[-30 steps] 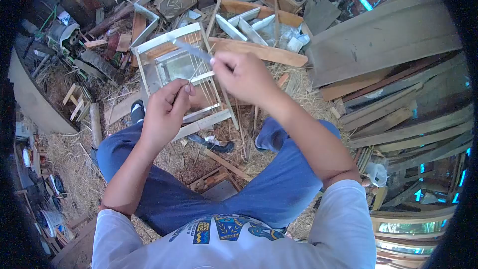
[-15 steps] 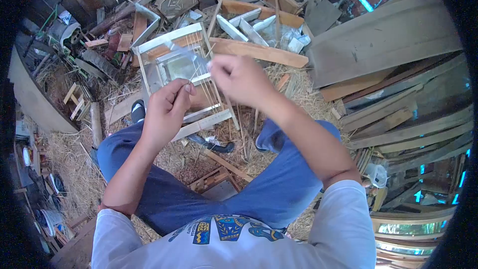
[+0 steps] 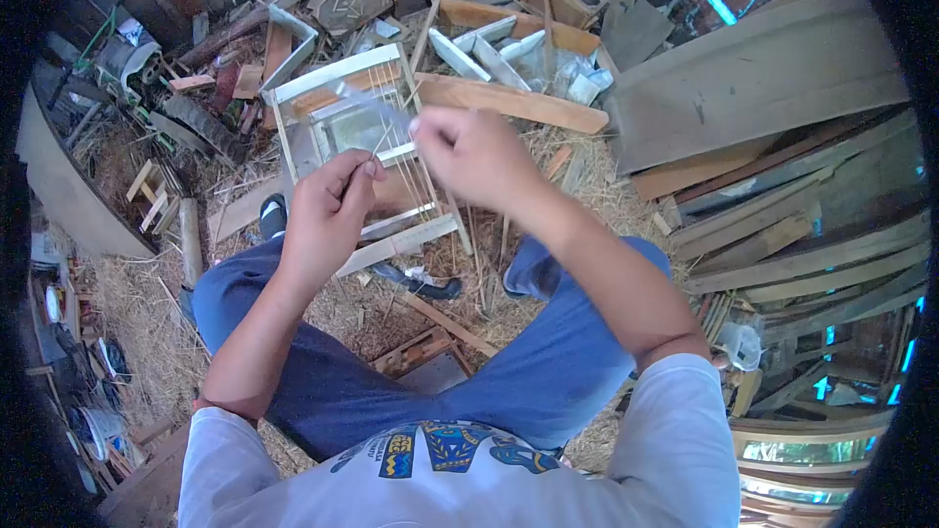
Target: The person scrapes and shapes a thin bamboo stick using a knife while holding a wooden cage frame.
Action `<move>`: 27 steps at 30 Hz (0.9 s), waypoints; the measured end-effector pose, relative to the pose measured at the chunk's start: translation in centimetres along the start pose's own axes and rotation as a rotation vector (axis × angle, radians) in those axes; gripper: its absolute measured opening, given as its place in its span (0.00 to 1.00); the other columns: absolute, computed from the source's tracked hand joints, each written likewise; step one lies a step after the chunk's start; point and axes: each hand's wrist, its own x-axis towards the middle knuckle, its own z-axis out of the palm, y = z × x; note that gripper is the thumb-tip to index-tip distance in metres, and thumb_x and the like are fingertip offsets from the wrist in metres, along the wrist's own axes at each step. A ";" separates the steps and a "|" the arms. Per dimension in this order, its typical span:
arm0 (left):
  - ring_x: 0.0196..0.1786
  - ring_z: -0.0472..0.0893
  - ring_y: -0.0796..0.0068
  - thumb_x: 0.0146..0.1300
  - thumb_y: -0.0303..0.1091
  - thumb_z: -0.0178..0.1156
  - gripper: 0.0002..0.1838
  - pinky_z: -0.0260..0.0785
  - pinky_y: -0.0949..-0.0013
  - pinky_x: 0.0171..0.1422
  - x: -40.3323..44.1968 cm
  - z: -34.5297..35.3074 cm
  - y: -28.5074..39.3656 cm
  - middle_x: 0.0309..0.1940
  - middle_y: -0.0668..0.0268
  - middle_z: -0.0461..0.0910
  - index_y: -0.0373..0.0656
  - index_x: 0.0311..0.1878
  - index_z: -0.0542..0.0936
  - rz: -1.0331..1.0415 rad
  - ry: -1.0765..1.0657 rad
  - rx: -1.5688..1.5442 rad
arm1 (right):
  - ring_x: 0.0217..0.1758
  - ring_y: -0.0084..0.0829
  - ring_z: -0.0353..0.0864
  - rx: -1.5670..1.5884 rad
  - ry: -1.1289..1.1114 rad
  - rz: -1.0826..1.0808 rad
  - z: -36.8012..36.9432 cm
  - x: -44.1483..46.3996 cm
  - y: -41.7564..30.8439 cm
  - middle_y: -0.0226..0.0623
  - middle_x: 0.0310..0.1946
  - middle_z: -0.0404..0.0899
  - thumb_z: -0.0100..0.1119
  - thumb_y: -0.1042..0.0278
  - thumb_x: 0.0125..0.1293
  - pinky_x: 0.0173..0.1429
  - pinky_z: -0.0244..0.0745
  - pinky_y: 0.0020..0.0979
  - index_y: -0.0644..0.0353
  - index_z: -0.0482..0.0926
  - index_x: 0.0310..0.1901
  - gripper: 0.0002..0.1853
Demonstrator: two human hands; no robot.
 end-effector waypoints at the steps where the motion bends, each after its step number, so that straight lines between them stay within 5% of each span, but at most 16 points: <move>1: 0.28 0.64 0.89 0.82 0.31 0.57 0.09 0.56 0.74 0.30 -0.1 -0.1 0.0 0.22 0.77 0.67 0.37 0.46 0.82 -0.005 -0.006 0.004 | 0.25 0.41 0.80 0.006 0.001 0.006 -0.3 0.4 0.4 0.48 0.23 0.78 0.57 0.61 0.78 0.35 0.73 0.42 0.64 0.81 0.37 0.15; 5: 0.28 0.64 0.88 0.82 0.30 0.57 0.09 0.57 0.73 0.31 -0.2 0.4 -0.4 0.22 0.76 0.67 0.36 0.46 0.82 0.057 0.028 -0.007 | 0.24 0.40 0.77 0.033 0.159 -0.178 0.4 0.3 1.6 0.45 0.23 0.79 0.59 0.58 0.78 0.34 0.72 0.41 0.62 0.82 0.38 0.15; 8: 0.28 0.64 0.88 0.81 0.30 0.57 0.08 0.57 0.73 0.31 0.0 0.1 -0.1 0.22 0.76 0.68 0.36 0.47 0.82 0.049 0.032 0.000 | 0.25 0.42 0.79 -0.016 -0.017 -0.010 0.0 0.1 0.5 0.47 0.24 0.79 0.59 0.58 0.77 0.35 0.73 0.42 0.60 0.83 0.39 0.14; 13: 0.27 0.64 0.88 0.81 0.29 0.58 0.08 0.56 0.73 0.30 0.1 0.3 -0.7 0.22 0.76 0.67 0.36 0.47 0.83 0.075 0.043 0.045 | 0.27 0.44 0.84 -0.048 -0.039 -0.068 0.9 -0.7 0.4 0.48 0.25 0.82 0.58 0.57 0.77 0.35 0.74 0.44 0.58 0.85 0.41 0.14; 19: 0.26 0.63 0.87 0.79 0.28 0.59 0.07 0.55 0.72 0.29 0.0 0.1 -0.5 0.22 0.74 0.66 0.35 0.46 0.83 0.135 0.075 0.104 | 0.29 0.50 0.84 -0.019 0.102 -0.032 -0.5 0.8 0.9 0.50 0.26 0.82 0.58 0.58 0.77 0.36 0.75 0.46 0.58 0.84 0.40 0.13; 21: 0.30 0.88 0.59 0.75 0.27 0.61 0.06 0.76 0.62 0.37 0.0 0.1 -0.4 0.31 0.49 0.86 0.36 0.49 0.84 0.115 0.082 0.139 | 0.26 0.21 0.65 -0.033 -0.030 -0.100 0.9 -0.9 0.3 0.32 0.20 0.68 0.57 0.63 0.80 0.33 0.67 0.34 0.63 0.78 0.36 0.15; 23: 0.30 0.88 0.58 0.75 0.27 0.61 0.06 0.76 0.61 0.37 0.2 -0.1 -0.6 0.32 0.49 0.86 0.36 0.49 0.84 0.128 0.084 0.165 | 0.26 0.22 0.65 -0.033 -0.056 -0.130 0.7 -0.3 0.4 0.33 0.20 0.68 0.56 0.62 0.81 0.33 0.67 0.35 0.64 0.77 0.35 0.16; 25: 0.30 0.88 0.58 0.75 0.27 0.61 0.06 0.76 0.61 0.37 0.0 -0.2 -0.7 0.32 0.49 0.87 0.36 0.49 0.84 0.133 0.083 0.182 | 0.27 0.53 0.80 0.041 0.062 -0.035 -0.4 1.0 1.1 0.53 0.24 0.79 0.59 0.59 0.77 0.35 0.73 0.45 0.61 0.82 0.38 0.14; 27: 0.30 0.88 0.55 0.74 0.26 0.61 0.05 0.76 0.61 0.37 0.0 -0.1 -0.2 0.33 0.50 0.87 0.37 0.48 0.84 0.131 0.086 0.168 | 0.28 0.55 0.80 0.014 0.075 -0.024 0.1 0.3 0.7 0.53 0.25 0.79 0.59 0.59 0.77 0.35 0.73 0.45 0.60 0.83 0.38 0.14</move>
